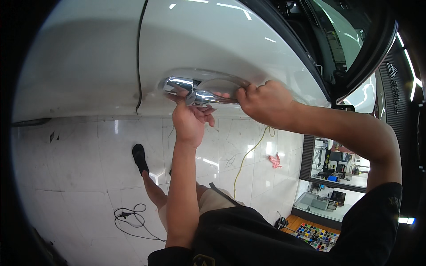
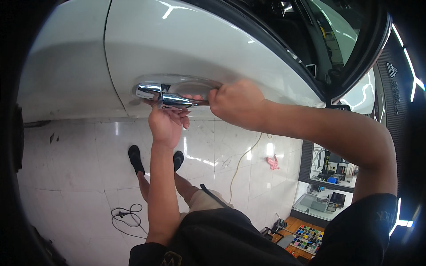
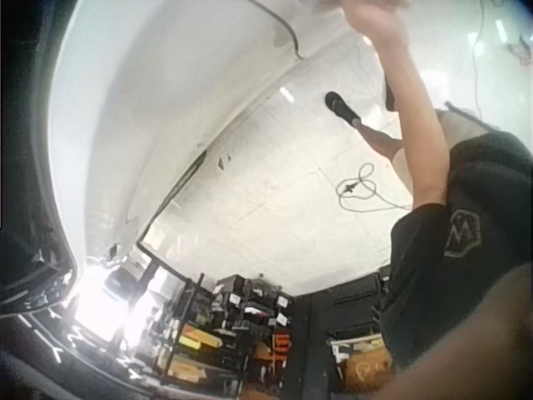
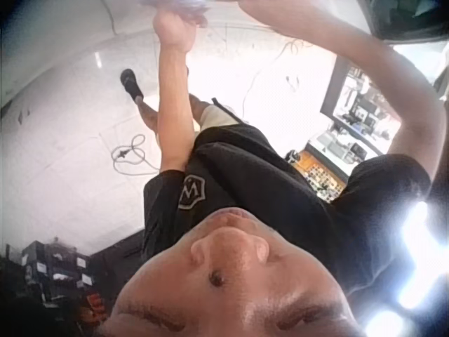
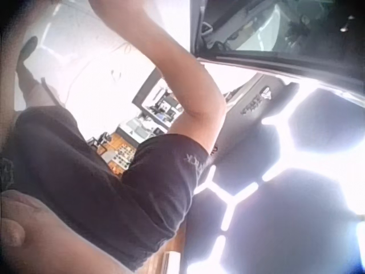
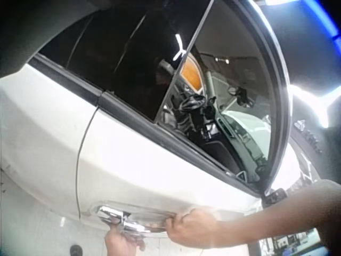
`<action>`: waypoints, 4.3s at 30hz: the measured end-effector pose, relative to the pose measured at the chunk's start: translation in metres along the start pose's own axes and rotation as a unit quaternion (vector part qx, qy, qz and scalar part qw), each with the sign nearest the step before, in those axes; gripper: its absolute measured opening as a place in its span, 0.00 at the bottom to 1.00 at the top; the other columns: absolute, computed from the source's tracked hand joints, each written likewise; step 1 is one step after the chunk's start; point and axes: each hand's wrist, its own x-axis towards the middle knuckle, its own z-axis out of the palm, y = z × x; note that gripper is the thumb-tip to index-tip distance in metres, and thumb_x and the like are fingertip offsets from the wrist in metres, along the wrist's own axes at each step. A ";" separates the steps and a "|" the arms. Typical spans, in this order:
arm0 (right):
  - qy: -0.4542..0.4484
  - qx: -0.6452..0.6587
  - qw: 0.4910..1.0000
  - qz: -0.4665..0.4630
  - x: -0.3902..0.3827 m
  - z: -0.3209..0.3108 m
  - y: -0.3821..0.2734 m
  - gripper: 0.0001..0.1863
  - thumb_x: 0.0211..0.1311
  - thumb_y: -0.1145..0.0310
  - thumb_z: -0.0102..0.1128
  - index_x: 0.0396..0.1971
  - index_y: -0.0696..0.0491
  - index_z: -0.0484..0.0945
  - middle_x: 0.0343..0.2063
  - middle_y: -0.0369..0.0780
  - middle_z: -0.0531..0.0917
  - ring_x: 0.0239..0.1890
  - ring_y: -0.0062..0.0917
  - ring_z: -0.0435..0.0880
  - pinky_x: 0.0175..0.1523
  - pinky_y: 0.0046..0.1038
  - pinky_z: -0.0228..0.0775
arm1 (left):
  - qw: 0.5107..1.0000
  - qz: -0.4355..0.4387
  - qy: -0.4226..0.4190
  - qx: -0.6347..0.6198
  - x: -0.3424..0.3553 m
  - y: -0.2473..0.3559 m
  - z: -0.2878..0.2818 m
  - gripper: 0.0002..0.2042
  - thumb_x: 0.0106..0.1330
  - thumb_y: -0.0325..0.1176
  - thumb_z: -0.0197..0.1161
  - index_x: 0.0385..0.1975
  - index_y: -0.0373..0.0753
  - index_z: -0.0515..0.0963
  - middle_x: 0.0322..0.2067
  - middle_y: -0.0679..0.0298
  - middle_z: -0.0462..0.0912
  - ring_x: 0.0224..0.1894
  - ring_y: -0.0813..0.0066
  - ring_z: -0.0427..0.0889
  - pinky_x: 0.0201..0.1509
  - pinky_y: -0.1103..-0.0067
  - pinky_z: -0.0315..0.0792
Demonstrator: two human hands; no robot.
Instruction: The person applies a transparent protective film to the chrome door handle of a white car. They use a small plastic squeegee tool to smooth the film and a knife to trim the excess material around the handle's edges. The person carefully peels back and repositions the film to ensure a precise fit.
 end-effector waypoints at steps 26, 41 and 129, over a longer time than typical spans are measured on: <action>-0.080 0.548 0.755 0.351 -0.191 0.161 -0.188 0.09 0.65 0.73 0.60 0.43 0.55 0.82 0.28 0.48 0.85 0.31 0.46 0.86 0.37 0.42 0.79 | 1.000 -0.020 -0.010 -0.010 0.004 -0.012 -0.017 0.33 0.75 0.57 0.39 0.47 0.33 0.84 0.49 0.42 0.87 0.48 0.58 0.89 0.27 0.76 0.72; -0.106 0.774 0.560 0.277 -0.260 0.263 -0.403 0.17 0.55 0.59 0.66 0.38 0.57 0.83 0.34 0.55 0.83 0.41 0.54 0.83 0.46 0.50 0.74 | 0.999 -0.003 0.024 0.032 -0.007 0.011 -0.017 0.20 0.74 0.43 0.47 0.43 0.40 0.86 0.47 0.52 0.89 0.57 0.54 0.85 0.24 0.79 0.70; 0.211 0.305 0.921 0.124 -0.081 0.084 0.018 0.27 0.41 0.83 0.62 0.49 0.68 0.80 0.31 0.45 0.80 0.28 0.32 0.81 0.28 0.30 0.74 | 0.989 0.050 -0.132 -0.046 0.000 -0.004 -0.022 0.37 0.80 0.59 0.34 0.51 0.29 0.81 0.54 0.38 0.83 0.15 0.66 0.74 0.75 0.57 0.63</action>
